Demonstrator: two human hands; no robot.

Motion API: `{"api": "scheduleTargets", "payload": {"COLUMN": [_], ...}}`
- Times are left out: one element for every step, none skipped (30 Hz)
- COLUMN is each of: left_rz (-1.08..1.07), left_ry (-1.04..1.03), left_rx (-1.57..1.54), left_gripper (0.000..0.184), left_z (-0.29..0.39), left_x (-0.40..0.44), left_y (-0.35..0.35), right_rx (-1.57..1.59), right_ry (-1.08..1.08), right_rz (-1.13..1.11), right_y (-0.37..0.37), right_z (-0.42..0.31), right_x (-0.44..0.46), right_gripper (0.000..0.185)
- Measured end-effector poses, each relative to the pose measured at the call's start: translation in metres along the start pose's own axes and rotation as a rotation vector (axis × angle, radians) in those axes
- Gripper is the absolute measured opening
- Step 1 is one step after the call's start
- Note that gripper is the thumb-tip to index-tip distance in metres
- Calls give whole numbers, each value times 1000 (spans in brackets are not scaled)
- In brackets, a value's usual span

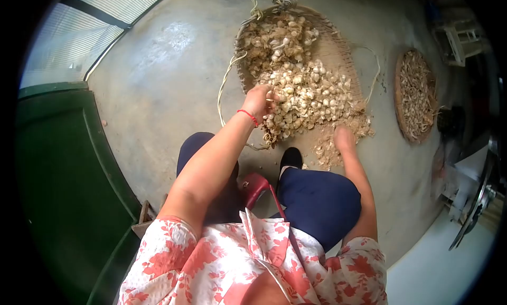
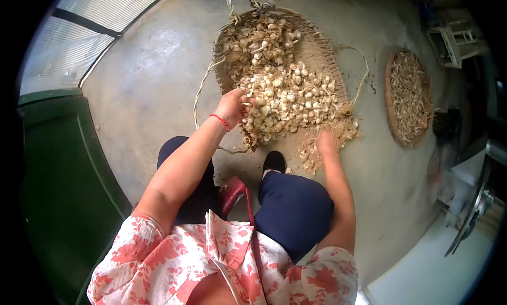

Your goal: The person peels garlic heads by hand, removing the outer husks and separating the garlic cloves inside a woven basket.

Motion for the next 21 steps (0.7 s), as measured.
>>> {"api": "scheduleTargets", "payload": {"left_rz": [20,20,20,24,32,36,44,44,46,54,47,32,15,-5,4,5,3,-23,-22,-32,-40], "left_ry": [-1,-6,-17,-18,-20,-18,-30,-29,-27,-31,-39,-46,-48,-58,-51,-47,-52,-57,-61,-83,-104], "left_rx": [12,14,1,14,28,41,37,33,29,31,33,52,70,56,48,60,76,66,59,6,-47], "left_gripper": [23,25,25,25,25,24,24,23,22,21,20,20,20,21,21,21,22,24,24,26,27], "left_z": [2,3,3,4,5,7,8,9,8,9,11,13,15,16,14,15,18,18,20,22,23], "left_x": [-2,-4,-6,-8,-10,-13,-15,-16,-18,-20,-24,-28,-31,-33,-36,-38,-37,-33,-30,-26,-21], "left_y": [2,3,3,4,4,4,5,6,8,9,9,9,9,8,9,8,7,6,3,-3,-9], "right_rx": [-94,-232,-246,-232,-217,-150,-79,-47,-11,-52,-92,-90,-102,-117,-120,173,463,740,733,1058,1384], "right_ry": [-29,16,19,78,139,255,374,527,680,716,755,776,655,530,536,541,539,570,574,737,893], "right_rz": [-47,-101,-94,-118,-142,-46,49,175,299,363,428,425,429,430,416,323,235,109,108,-34,-191], "right_y": [7,12,36,65,90,118,141,154,164,176,185,186,187,186,181,179,179,168,167,159,155], "right_z": [3,-3,-17,-43,-73,-108,-142,-173,-201,-225,-246,-259,-262,-261,-260,-247,-235,-226,-224,-222,-223], "right_x": [-2,-5,-11,-13,-13,-16,-14,6,23,30,31,30,36,39,39,42,47,61,50,32,9], "right_gripper": [27,27,27,29,31,31,33,35,38,39,40,40,38,36,36,35,33,31,31,32,33]}}
Point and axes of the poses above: each hand's wrist, its own x-axis towards the middle knuckle, its own y-axis out of the back of the hand, z = x × y, the point moved 8 cm from there along x, towards the middle knuckle, and after that the axes turned 12 degrees about -z, right-handed, at the moved point
